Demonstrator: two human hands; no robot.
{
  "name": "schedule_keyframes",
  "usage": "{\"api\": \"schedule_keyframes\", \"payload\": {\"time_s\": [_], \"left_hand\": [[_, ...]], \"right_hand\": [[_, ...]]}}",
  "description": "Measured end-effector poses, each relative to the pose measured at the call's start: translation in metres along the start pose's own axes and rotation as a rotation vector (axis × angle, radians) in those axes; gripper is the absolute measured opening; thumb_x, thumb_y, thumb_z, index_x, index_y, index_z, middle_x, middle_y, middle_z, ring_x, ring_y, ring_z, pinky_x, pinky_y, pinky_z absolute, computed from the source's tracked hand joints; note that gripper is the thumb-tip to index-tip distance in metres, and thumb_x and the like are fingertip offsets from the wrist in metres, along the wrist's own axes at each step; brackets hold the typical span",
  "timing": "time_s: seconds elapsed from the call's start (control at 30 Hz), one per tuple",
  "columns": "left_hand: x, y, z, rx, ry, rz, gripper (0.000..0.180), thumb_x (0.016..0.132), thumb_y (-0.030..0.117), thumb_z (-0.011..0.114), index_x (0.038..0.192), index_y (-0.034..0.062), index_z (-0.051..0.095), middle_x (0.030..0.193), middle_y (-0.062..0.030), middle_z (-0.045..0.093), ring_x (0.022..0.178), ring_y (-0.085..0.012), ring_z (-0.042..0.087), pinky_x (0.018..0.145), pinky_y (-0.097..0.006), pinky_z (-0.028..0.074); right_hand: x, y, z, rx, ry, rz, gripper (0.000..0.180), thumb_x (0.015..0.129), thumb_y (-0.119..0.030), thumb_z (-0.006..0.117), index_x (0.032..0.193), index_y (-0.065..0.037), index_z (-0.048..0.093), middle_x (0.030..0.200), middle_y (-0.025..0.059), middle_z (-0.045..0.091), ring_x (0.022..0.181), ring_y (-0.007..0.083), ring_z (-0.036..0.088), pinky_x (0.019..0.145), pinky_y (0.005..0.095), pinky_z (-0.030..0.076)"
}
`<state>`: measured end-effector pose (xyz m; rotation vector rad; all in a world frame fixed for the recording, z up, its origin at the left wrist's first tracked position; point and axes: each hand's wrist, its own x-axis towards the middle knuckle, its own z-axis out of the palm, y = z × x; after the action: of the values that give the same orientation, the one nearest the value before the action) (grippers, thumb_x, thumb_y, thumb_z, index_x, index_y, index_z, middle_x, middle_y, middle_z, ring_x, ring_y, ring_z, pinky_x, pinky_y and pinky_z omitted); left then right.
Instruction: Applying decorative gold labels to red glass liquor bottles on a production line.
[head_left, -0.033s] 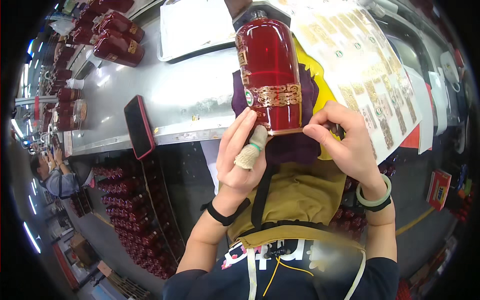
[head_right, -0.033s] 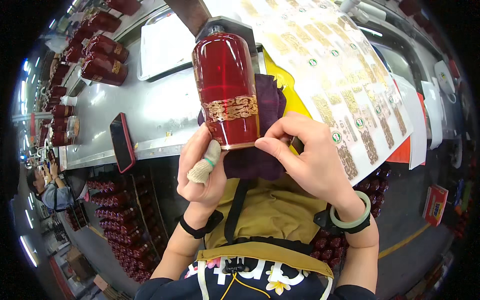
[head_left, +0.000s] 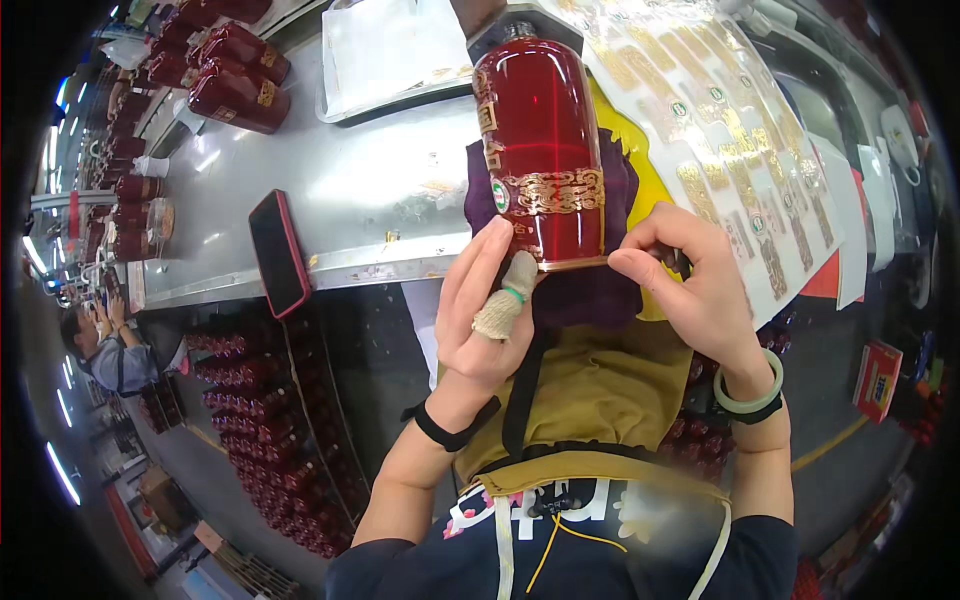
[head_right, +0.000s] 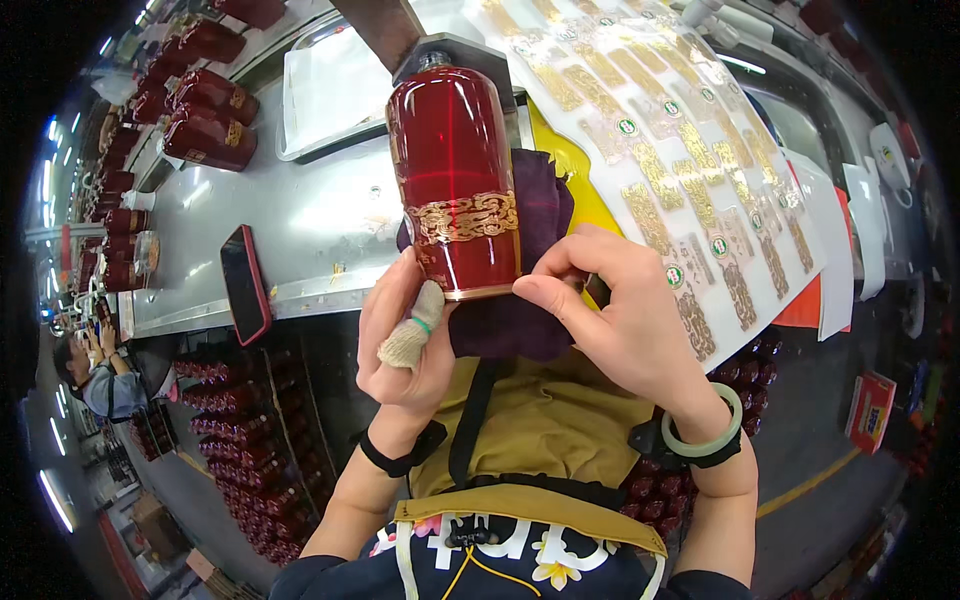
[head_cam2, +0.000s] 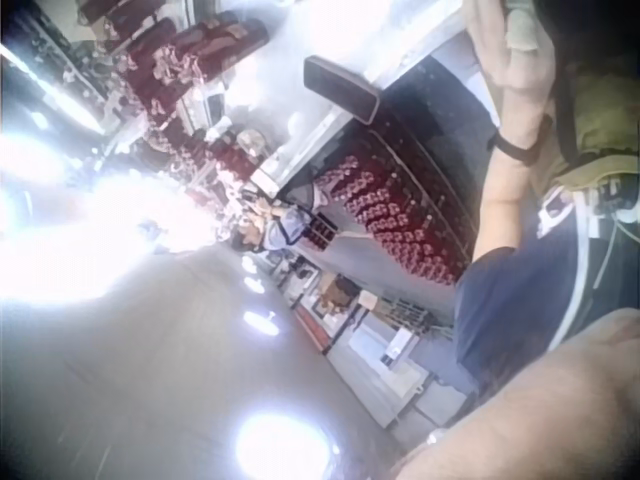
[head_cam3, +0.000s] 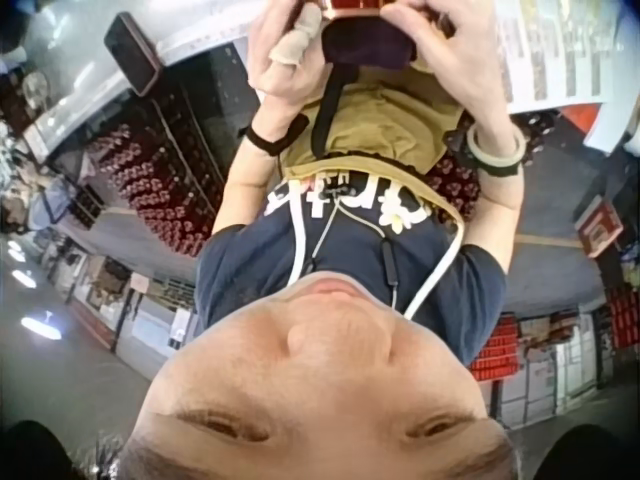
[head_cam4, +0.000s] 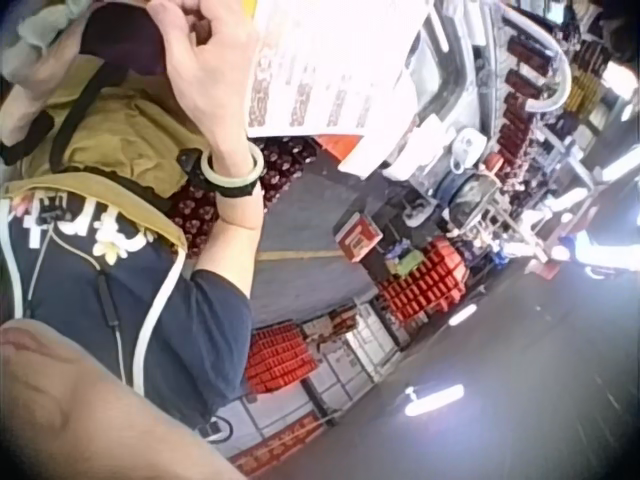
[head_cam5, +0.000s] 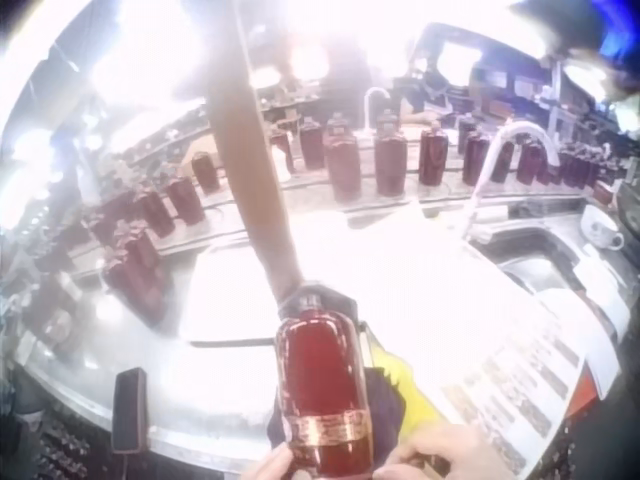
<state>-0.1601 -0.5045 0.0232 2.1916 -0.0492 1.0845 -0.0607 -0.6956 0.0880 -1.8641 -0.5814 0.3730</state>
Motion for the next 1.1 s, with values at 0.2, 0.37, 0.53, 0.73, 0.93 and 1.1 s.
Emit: {"api": "schedule_keyframes", "payload": {"time_s": [0.2,0.37,0.53,0.73,0.93,1.1], "left_hand": [[0.005,0.005,-0.003,0.165,-0.080,0.174,0.019,0.084,-0.014,0.071,0.103,-0.0110,0.069,0.136,-0.0275,0.063,0.126,-0.0464,0.060,0.101,-0.047,0.060],[0.016,0.011,0.002,0.104,-0.106,0.174,0.011,0.084,-0.009,0.075,0.093,-0.0079,0.069,0.128,-0.0231,0.069,0.124,-0.0443,0.062,0.098,-0.045,0.061],[0.016,0.002,0.002,0.022,-0.022,0.128,0.034,0.076,-0.010,0.084,0.108,-0.0090,0.074,0.118,-0.0196,0.074,0.110,-0.0365,0.073,0.095,-0.039,0.062],[0.008,-0.001,-0.001,0.045,-0.027,0.113,0.043,0.076,-0.013,0.082,0.117,-0.0116,0.070,0.120,-0.0236,0.073,0.113,-0.0374,0.072,0.097,-0.039,0.062],[0.013,0.007,0.002,0.228,-0.023,0.234,0.018,0.081,-0.008,0.075,0.098,-0.0014,0.074,0.131,-0.0213,0.068,0.124,-0.0396,0.062,0.094,-0.042,0.061],[0.017,0.005,0.006,0.083,-0.097,0.194,0.020,0.079,-0.002,0.081,0.098,-0.0002,0.076,0.124,-0.0169,0.072,0.119,-0.0385,0.065,0.092,-0.043,0.062]], "right_hand": [[0.000,0.005,-0.002,-0.042,0.015,0.013,0.017,0.091,-0.012,0.078,0.087,0.003,0.070,0.076,0.0085,0.064,0.068,0.0166,0.058,0.065,0.0314,0.045],[0.002,0.007,0.000,-0.039,0.020,0.003,0.018,0.091,-0.012,0.078,0.086,0.003,0.070,0.075,0.0088,0.064,0.068,0.0167,0.058,0.065,0.0315,0.045],[0.000,0.001,0.000,-0.043,0.003,0.013,0.018,0.091,-0.012,0.078,0.086,0.003,0.070,0.076,0.0087,0.064,0.068,0.0163,0.058,0.065,0.0313,0.045],[0.001,0.001,0.000,-0.027,0.007,-0.024,0.017,0.090,-0.011,0.078,0.086,0.003,0.070,0.076,0.0082,0.063,0.067,0.0155,0.057,0.065,0.0306,0.045],[0.001,0.005,0.000,-0.049,0.028,-0.030,0.016,0.090,-0.010,0.078,0.086,0.003,0.070,0.075,0.0081,0.063,0.067,0.0162,0.057,0.064,0.0312,0.045],[0.002,0.004,0.001,-0.044,0.012,-0.006,0.015,0.089,-0.011,0.079,0.087,0.002,0.071,0.075,0.0085,0.063,0.067,0.0164,0.058,0.064,0.0312,0.046]]}}
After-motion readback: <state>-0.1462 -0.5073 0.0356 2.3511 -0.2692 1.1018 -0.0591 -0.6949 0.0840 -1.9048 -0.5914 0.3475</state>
